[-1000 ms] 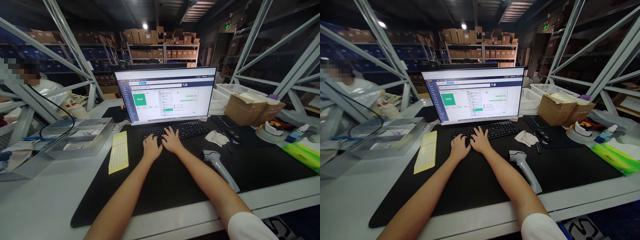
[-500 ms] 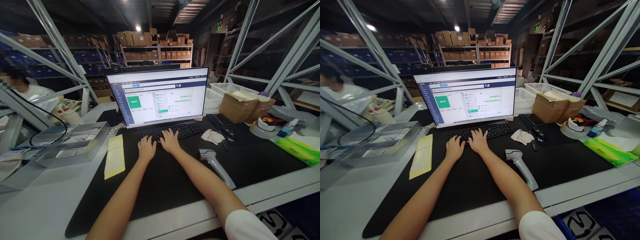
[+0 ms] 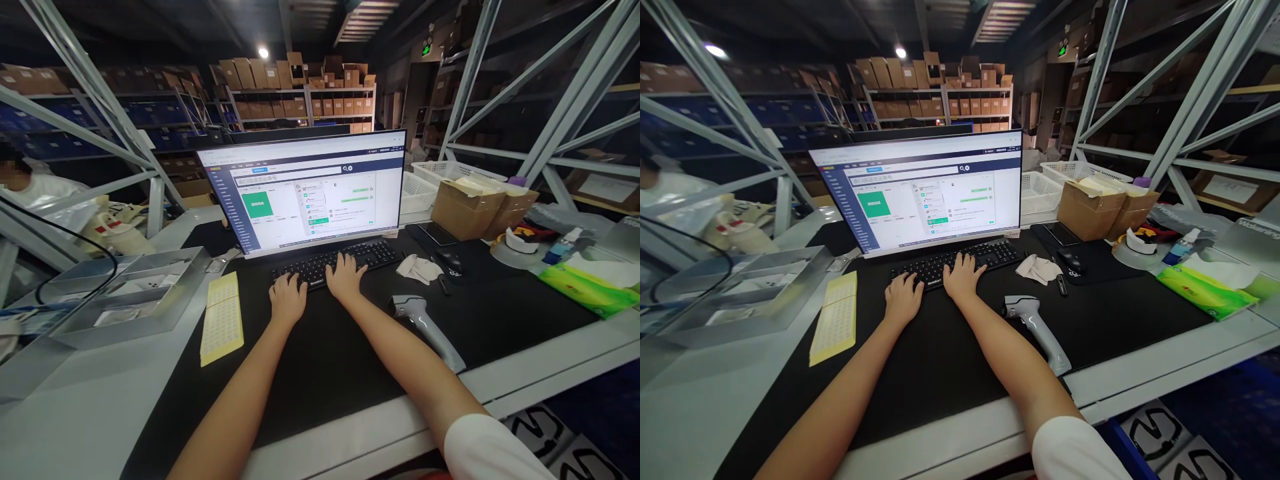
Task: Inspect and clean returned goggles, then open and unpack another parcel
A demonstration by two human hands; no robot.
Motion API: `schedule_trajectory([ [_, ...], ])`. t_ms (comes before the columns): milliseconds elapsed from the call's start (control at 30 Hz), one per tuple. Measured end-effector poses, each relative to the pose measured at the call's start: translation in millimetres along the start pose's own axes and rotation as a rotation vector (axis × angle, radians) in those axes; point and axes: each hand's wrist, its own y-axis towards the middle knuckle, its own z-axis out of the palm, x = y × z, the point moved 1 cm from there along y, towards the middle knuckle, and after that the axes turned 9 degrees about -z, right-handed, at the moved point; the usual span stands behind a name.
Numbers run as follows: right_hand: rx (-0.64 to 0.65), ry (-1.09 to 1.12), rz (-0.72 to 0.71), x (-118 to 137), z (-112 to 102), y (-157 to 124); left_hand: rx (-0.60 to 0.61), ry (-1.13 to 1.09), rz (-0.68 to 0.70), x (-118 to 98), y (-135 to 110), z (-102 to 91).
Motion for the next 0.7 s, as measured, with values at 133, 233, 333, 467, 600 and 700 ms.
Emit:
schedule_trajectory([
  [133, -0.004, -0.004, -0.002, 0.3, -0.1, 0.9, -0.003, 0.001, 0.041, 2.6, -1.9, 3.6],
  [233, 0.000, 0.015, -0.012, 1.1, -1.2, 0.4, -0.005, 0.008, 0.054, 3.5, -2.3, 5.6],
  [333, 0.022, 0.029, -0.038, 1.6, -1.8, -0.4, -0.011, 0.025, 0.074, 3.1, -2.8, 5.8],
  [467, 0.054, 0.017, -0.057, 2.0, -2.3, -1.3, -0.014, 0.044, 0.091, 2.1, -3.7, 4.3],
  [600, 0.083, 0.017, -0.074, 2.7, -2.5, -1.8, -0.003, 0.051, 0.085, 2.1, -4.3, 2.7],
  [700, 0.072, 0.036, -0.086, 2.8, -1.4, -1.7, 0.000, 0.049, 0.085, 2.6, -4.6, 2.5],
])
